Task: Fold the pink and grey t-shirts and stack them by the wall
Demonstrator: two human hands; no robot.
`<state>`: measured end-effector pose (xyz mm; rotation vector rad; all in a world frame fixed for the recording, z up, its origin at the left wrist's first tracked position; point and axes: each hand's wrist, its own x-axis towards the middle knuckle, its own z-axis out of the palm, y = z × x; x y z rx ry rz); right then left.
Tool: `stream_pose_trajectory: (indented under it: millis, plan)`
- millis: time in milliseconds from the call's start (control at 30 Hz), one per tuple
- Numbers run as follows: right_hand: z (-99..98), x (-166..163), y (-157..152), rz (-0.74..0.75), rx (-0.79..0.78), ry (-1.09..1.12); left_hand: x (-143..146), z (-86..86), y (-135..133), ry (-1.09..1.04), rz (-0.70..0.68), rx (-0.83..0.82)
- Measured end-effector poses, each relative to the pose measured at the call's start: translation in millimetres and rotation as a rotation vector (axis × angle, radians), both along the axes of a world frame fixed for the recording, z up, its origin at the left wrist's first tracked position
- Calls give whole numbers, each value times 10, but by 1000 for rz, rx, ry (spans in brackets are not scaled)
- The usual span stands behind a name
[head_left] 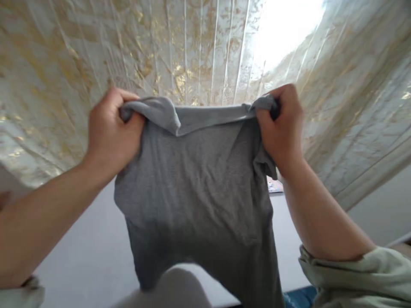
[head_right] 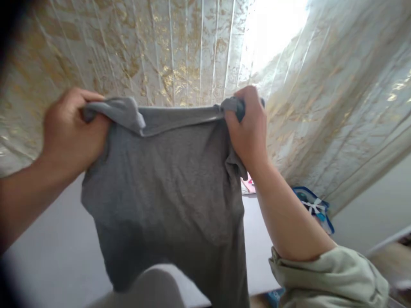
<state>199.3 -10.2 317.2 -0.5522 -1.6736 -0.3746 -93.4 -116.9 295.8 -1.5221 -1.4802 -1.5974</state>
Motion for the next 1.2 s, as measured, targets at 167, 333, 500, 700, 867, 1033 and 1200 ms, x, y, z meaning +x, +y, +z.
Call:
stream_pose_trajectory:
  millis: [167, 333, 500, 700, 867, 1033, 1200]
  plan:
    - [-822, -364, 1018, 17, -339, -169, -302, -745, 848, -33, 88, -529]
    - [-1996, -756, 1652, -87, -951, -412, -570, -1888, 1509, 7, 125, -968]
    - [-2598, -803, 1881, 3, -1126, -522, -751, -2567, 1735, -24, 99, -1111]
    - [-2498, -580, 2094, 216, -1308, -661, -1026, -2611, 1938, -77, 71, -1190]
    - [-2463, -529, 2106, -98, -1251, -837, -1041, -2518, 1942, -27, 58, -1251]
    - [-2330, -701, 2196, -335, -1152, -686, -1064, -2262, 1944, -16, 295, -1100]
    - [-2390, -893, 2054, -483, -1076, -598, -963, -2187, 1801, 40, 525, -1015]
